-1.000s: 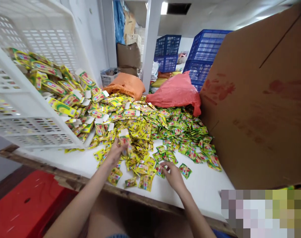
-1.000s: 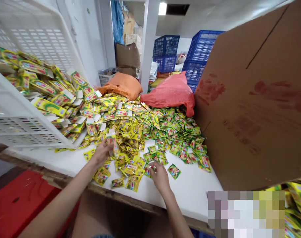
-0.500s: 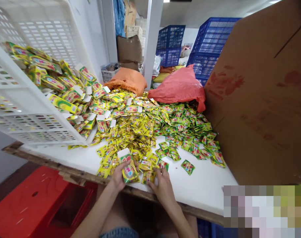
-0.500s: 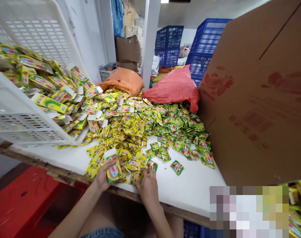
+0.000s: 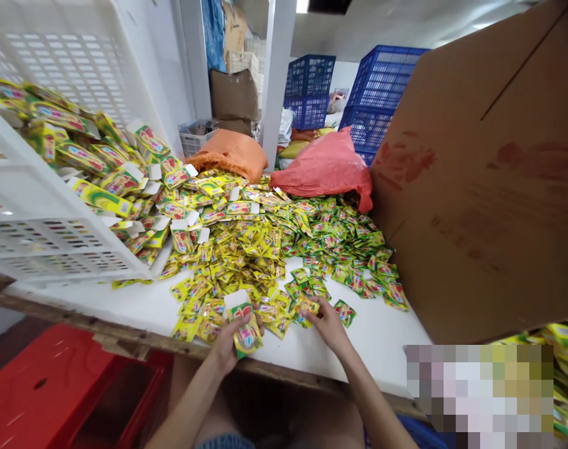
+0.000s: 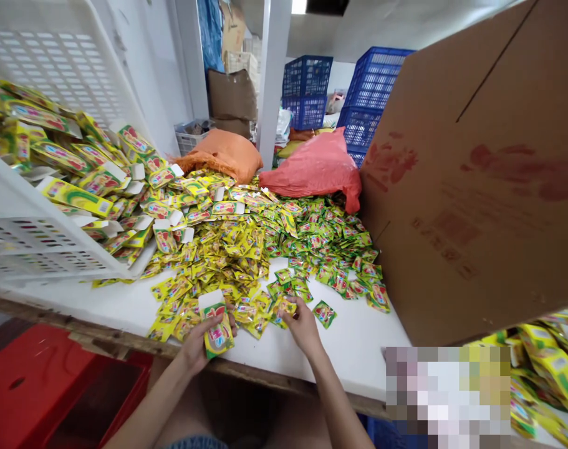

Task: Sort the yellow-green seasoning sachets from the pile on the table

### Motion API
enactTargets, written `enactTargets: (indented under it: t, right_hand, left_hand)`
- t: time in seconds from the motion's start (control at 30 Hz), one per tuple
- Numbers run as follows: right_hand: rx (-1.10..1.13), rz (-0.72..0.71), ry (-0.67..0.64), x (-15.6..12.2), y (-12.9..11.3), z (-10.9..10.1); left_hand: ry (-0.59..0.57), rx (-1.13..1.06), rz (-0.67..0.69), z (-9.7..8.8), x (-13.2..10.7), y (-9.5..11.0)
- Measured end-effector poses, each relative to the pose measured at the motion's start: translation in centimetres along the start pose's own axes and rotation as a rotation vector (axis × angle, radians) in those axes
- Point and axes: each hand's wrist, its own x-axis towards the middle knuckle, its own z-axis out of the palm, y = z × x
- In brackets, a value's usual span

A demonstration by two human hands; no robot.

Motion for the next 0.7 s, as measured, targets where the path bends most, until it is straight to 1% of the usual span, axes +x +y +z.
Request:
enactTargets:
  t: [0.13,0.3,0.37,0.43,0.5,0.6,0.63,0.7]
  right_hand:
    - [-0.126,-0.015,0.015,1.4,1.0,0.8]
    - [-0.216,-0.015,-0.013,1.8,0.8,1.9]
    - [-0.234,-0.011,-0.019,1.9,0.7,2.2]
    - [-0.233,-0.012,-0.024,1.8,0.7,2.3]
    - [-0.207,-0.024,-0.046,1.6,0.8,2.0]
    - [-0.117,-0.06,-0.088,0.8,0.8,0.7]
    - [-0.052,-0.073,-0.081,0.6,0.5,0.2]
    - [0.1,-0.101,-0.021,0.1,-0.6,-0.8]
  left_hand:
    - [-0.009,0.057,0.005,0.5,0.1,-0.3]
    - [0.036,0.165,0.026,0.7,0.3,-0.9]
    - [0.004,0.219,0.045,0.9,0.3,-1.1]
    - [-0.062,0.275,0.064,1.3,0.4,-1.3]
    - [-0.12,0.32,0.066,1.6,0.6,-1.5]
    - [-0.139,0.354,0.037,2.0,1.1,-1.9]
    - [-0.142,0.358,0.018,2.1,1.3,-2.1]
    - [-0.173,0.368,-0.031,2.4,1.6,-2.4]
